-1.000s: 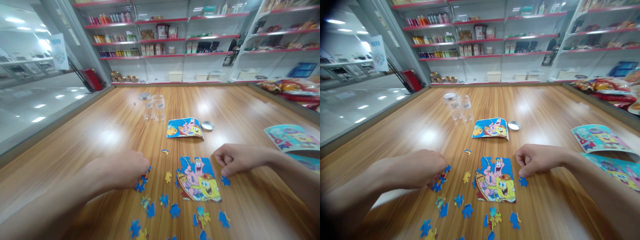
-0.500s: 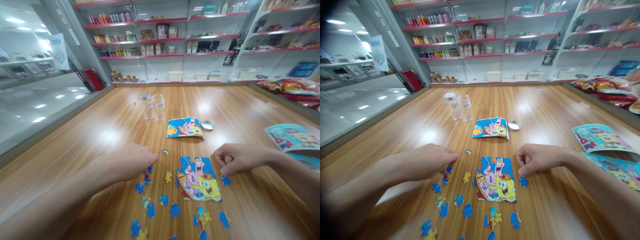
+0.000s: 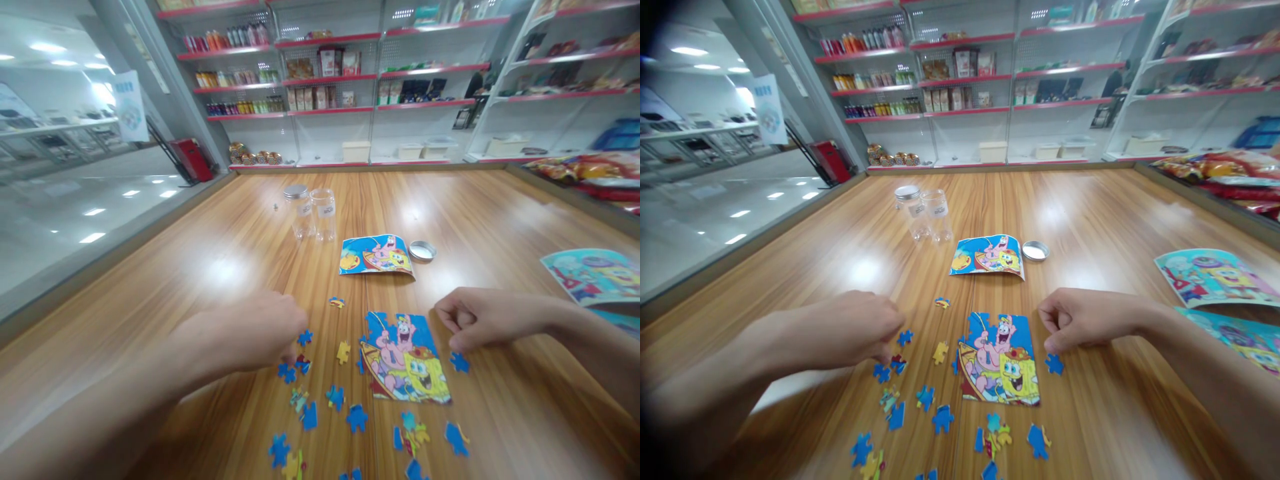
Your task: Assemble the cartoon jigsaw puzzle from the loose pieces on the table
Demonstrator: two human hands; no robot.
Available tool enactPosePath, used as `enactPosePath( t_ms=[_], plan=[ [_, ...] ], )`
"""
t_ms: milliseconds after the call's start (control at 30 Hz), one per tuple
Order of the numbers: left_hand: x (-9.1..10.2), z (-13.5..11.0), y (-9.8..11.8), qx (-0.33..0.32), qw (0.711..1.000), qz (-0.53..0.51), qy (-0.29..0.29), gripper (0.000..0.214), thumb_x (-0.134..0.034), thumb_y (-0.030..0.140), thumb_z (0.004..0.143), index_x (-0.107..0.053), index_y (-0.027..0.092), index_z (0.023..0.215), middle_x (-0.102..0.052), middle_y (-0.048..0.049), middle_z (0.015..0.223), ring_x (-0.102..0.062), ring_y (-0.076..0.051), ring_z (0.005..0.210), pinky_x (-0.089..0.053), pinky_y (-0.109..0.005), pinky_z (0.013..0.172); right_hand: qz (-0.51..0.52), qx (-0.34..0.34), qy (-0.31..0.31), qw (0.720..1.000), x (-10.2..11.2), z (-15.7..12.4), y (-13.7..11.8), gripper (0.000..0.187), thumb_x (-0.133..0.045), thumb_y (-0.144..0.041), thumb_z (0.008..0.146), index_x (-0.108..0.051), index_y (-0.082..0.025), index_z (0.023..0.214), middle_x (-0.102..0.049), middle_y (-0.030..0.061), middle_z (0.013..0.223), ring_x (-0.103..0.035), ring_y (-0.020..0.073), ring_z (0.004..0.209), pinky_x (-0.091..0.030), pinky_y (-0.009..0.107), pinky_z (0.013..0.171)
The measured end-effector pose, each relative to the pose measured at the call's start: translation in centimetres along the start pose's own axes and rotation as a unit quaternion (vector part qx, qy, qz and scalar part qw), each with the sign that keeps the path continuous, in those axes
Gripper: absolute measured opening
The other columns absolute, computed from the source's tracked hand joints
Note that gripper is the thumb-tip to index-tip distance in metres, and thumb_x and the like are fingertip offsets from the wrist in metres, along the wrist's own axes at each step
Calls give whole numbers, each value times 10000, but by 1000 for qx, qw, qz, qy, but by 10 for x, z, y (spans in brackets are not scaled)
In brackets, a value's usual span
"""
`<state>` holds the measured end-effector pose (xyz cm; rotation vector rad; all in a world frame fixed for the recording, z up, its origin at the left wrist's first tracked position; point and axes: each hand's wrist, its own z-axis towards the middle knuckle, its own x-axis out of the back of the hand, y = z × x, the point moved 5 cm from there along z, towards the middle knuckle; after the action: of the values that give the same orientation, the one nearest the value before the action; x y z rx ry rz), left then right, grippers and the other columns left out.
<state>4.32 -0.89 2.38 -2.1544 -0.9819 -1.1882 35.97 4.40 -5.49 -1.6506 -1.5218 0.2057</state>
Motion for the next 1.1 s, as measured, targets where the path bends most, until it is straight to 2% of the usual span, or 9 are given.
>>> enactPosePath(
  t_ms=[133,233,300,467,733,833,933,1000,1100],
  plan=[
    [-17,-23,35,-106,993,-17,-38,102,-802,259,765,-736,182,750,-745,-62,743,-717,-233,686,-529,-298,606,6,5,-4,1000,0,1,3,407,-747,-530,794,-521,-192,779,-486,-74,528,-389,70,452,-195,206,414],
    [-26,-36,60,-158,987,-22,30,78,-691,128,837,-737,191,828,-753,-60,807,-714,-197,702,-554,-302,709,5,4,-5,1000,0,0,2,403,-746,-528,798,-525,-191,792,-490,-76,528,-390,69,447,-205,201,409],
    [-29,-39,70,-165,985,-13,48,126,-681,80,823,-737,192,837,-756,-57,815,-714,-194,690,-555,-292,683,3,1,-3,1000,0,-1,0,408,-747,-532,793,-527,-189,789,-496,-75,536,-394,69,447,-221,198,402],
    [-23,-31,83,-183,981,62,8,141,-696,42,785,-747,173,785,-757,-65,761,-725,-251,637,-556,-335,566,3,-2,1,1000,0,-2,-7,438,-754,-557,771,-516,-189,762,-497,-77,525,-396,68,427,-237,191,382],
    [-22,-12,87,-207,976,69,-14,234,-651,10,814,-730,193,937,-758,-56,856,-738,-249,694,-542,-311,546,-7,17,-11,1000,0,-2,-9,452,-739,-578,779,-529,-177,791,-504,-77,501,-409,67,412,-245,178,387],
    [-27,-7,86,-206,975,76,34,251,-658,-14,798,-714,186,938,-748,-46,835,-721,-233,664,-518,-296,534,-15,16,0,1000,2,-3,-8,447,-754,-564,767,-560,-165,817,-506,-73,536,-421,65,445,-259,176,412],
    [-29,-8,89,-226,965,59,118,205,-684,13,792,-692,187,900,-725,-29,800,-677,-217,611,-485,-295,516,-25,19,9,999,4,-4,-9,451,-769,-560,750,-587,-154,826,-504,-69,571,-425,63,465,-277,178,425],
    [-26,-11,97,-271,944,23,187,100,-686,100,833,-662,195,850,-699,-20,783,-644,-210,622,-475,-298,525,-27,23,7,999,4,-4,-10,447,-769,-557,748,-594,-153,825,-505,-68,582,-426,64,466,-288,182,423],
    [-13,-19,113,-357,887,-16,292,59,-608,215,932,-655,205,897,-704,-27,866,-646,-223,762,-512,-325,657,-26,28,0,999,2,-4,-11,436,-762,-550,750,-589,-155,814,-486,-76,569,-413,64,456,-290,187,419]
  ],
)
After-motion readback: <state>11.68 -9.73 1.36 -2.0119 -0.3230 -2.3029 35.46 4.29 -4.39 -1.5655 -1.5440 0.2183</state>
